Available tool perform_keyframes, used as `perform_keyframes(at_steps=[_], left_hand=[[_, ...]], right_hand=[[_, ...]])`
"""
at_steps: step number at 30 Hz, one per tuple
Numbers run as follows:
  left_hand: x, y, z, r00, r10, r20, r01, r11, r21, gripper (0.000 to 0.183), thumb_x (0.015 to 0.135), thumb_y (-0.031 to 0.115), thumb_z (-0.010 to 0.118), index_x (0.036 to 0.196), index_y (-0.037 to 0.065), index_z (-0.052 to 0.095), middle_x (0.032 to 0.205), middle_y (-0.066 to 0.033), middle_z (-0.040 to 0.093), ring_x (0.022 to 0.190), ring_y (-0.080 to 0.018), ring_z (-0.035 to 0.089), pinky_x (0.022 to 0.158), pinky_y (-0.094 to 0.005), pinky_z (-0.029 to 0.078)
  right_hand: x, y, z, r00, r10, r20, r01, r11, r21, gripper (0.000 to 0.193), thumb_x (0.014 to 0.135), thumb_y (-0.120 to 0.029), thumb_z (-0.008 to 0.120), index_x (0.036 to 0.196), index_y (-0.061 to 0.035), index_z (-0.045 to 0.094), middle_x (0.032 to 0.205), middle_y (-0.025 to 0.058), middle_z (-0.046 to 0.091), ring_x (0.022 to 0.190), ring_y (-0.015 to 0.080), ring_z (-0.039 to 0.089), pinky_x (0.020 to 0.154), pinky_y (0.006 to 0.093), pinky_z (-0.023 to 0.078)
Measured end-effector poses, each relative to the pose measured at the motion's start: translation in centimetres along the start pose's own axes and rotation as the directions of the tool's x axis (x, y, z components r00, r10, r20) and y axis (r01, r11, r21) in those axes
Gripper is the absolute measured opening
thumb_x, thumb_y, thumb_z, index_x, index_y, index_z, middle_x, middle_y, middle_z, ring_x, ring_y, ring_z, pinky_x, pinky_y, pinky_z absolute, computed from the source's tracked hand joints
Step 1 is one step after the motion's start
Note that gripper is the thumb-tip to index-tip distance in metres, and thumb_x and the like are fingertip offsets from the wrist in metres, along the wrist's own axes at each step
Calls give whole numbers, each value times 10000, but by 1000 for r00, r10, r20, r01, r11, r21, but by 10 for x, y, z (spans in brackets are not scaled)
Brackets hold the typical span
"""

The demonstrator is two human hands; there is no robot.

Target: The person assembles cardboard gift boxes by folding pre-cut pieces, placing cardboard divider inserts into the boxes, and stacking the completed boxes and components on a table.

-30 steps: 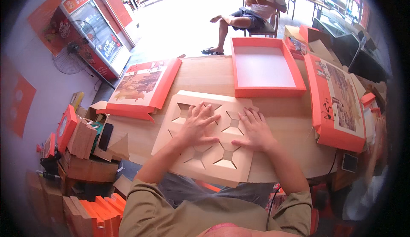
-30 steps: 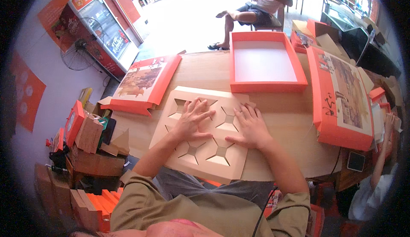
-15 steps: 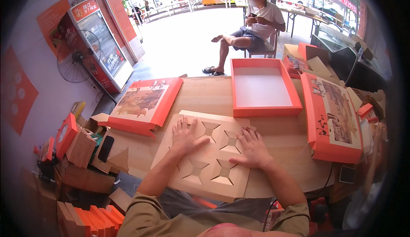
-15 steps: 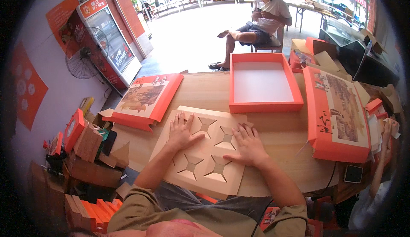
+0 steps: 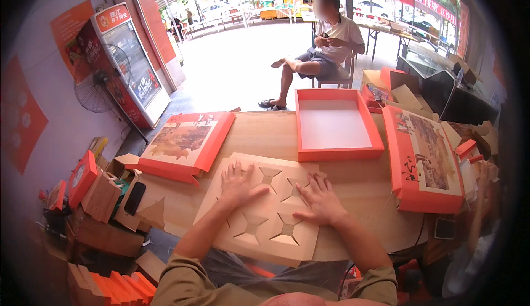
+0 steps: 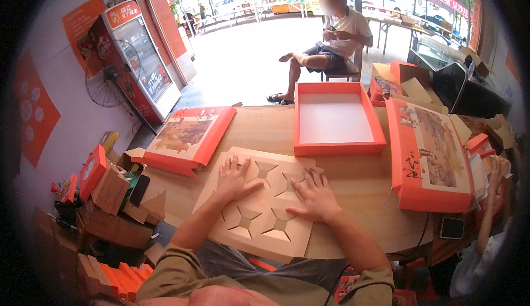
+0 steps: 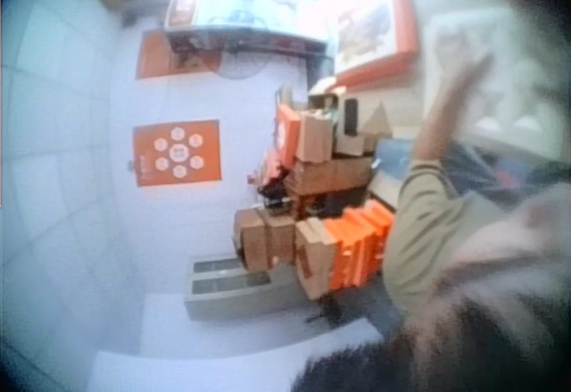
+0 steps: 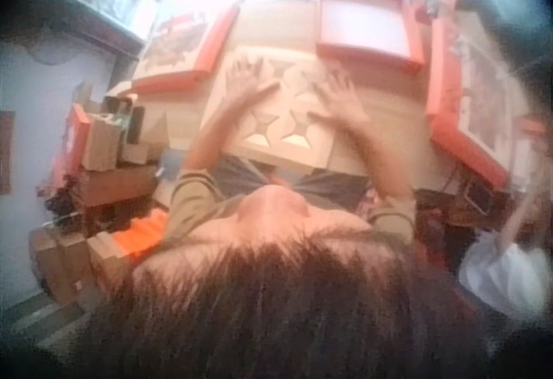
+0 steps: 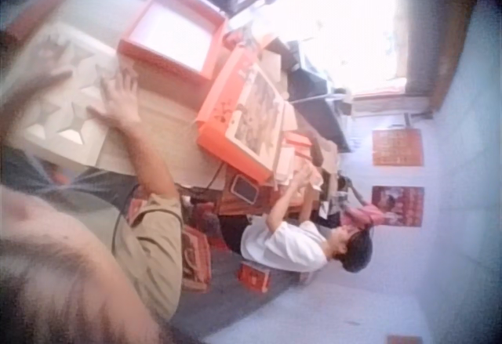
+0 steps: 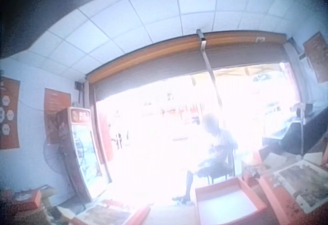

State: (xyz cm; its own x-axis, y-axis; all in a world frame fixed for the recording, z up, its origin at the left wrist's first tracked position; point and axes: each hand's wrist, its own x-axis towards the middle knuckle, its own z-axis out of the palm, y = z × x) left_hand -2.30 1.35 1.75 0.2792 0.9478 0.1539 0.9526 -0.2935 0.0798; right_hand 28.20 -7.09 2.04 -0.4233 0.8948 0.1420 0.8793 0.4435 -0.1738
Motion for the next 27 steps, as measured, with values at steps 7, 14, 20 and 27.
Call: perform_keyframes(at_steps=[7,14,20,27], left_hand=[[-2,2,-4,1000,-4,-9,4,999,-33,1060,778,826,602,1572,157,385,1598,-323,285,1492,-523,236,1182,-682,167],[-3,-1,1,1000,2,-29,-3,1000,-27,1072,778,825,606,1575,148,374,1599,-324,277,1495,-520,232,1181,-682,164],[-2,-2,2,1000,-6,-5,6,1000,-4,1076,782,827,601,1581,145,364,1606,-325,264,1499,-516,227,1182,-679,161],[-6,2,-4,999,4,-42,-7,999,-50,1034,805,786,611,1576,141,369,1600,-325,273,1490,-514,240,1171,-686,175]], right_hand=[[-3,-3,4,998,-66,-12,66,996,56,854,908,-696,544,1563,-161,428,1626,300,271,1523,479,215,1246,576,138],[-1,-7,1,999,-52,0,52,997,56,843,902,-716,540,1536,-165,467,1607,278,314,1513,464,242,1239,575,159],[2,-15,-11,999,-3,40,0,996,91,827,909,-725,527,1533,-183,477,1608,262,314,1516,450,236,1240,575,148],[1,-11,8,1000,-15,25,13,998,62,844,911,-762,467,1577,-245,433,1670,237,233,1557,422,158,1241,613,94]])
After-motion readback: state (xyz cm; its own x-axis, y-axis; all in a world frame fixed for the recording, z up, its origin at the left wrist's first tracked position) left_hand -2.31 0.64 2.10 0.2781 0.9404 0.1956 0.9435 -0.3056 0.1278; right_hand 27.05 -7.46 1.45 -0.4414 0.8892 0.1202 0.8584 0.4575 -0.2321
